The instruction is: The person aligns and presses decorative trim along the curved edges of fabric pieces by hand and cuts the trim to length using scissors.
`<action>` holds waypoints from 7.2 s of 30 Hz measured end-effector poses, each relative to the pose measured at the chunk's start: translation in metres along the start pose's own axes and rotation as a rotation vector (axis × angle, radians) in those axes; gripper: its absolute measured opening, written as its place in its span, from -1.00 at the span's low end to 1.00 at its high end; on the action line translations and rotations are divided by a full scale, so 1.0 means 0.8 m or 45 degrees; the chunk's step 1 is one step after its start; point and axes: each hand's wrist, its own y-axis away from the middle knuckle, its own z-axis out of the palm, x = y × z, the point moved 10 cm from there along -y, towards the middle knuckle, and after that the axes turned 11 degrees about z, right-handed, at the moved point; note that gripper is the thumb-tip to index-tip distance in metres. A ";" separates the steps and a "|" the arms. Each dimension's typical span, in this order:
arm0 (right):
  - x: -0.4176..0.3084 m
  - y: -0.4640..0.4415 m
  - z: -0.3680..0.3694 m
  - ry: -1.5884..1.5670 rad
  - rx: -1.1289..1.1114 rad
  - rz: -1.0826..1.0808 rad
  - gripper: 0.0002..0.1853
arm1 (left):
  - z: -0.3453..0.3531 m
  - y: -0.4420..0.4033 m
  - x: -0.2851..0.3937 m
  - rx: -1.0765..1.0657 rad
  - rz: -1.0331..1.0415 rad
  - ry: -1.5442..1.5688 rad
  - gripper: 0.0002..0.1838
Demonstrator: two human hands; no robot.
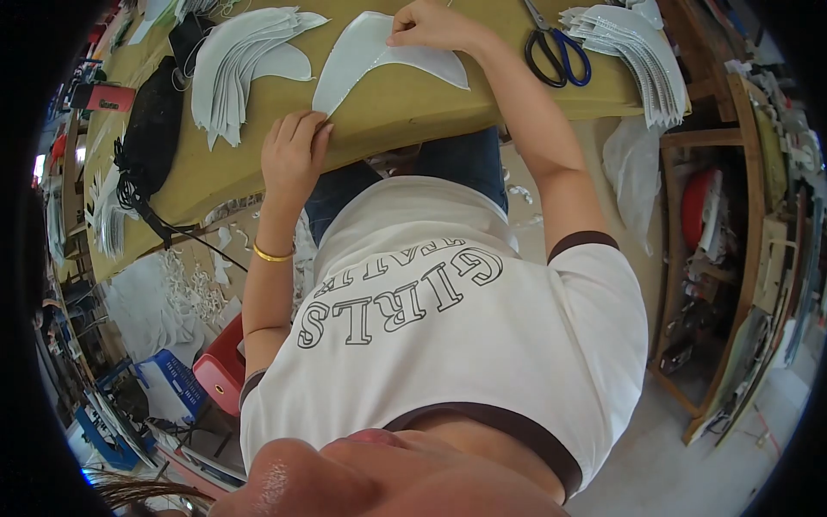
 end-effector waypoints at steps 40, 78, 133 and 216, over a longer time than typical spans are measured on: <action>-0.019 0.011 -0.003 0.101 0.249 -0.101 -0.75 | 0.056 -0.065 0.009 -0.278 0.153 -0.083 -0.65; -0.015 0.106 0.018 0.236 0.471 0.099 -0.71 | 0.050 -0.050 0.069 -0.199 0.258 0.028 -0.53; -0.016 0.167 -0.002 0.717 0.944 0.074 -0.65 | 0.097 -0.106 0.091 -0.088 0.546 0.131 -0.68; 0.051 0.338 0.000 0.380 0.622 0.769 -0.32 | 0.218 -0.176 0.081 -0.823 -0.047 0.958 -0.72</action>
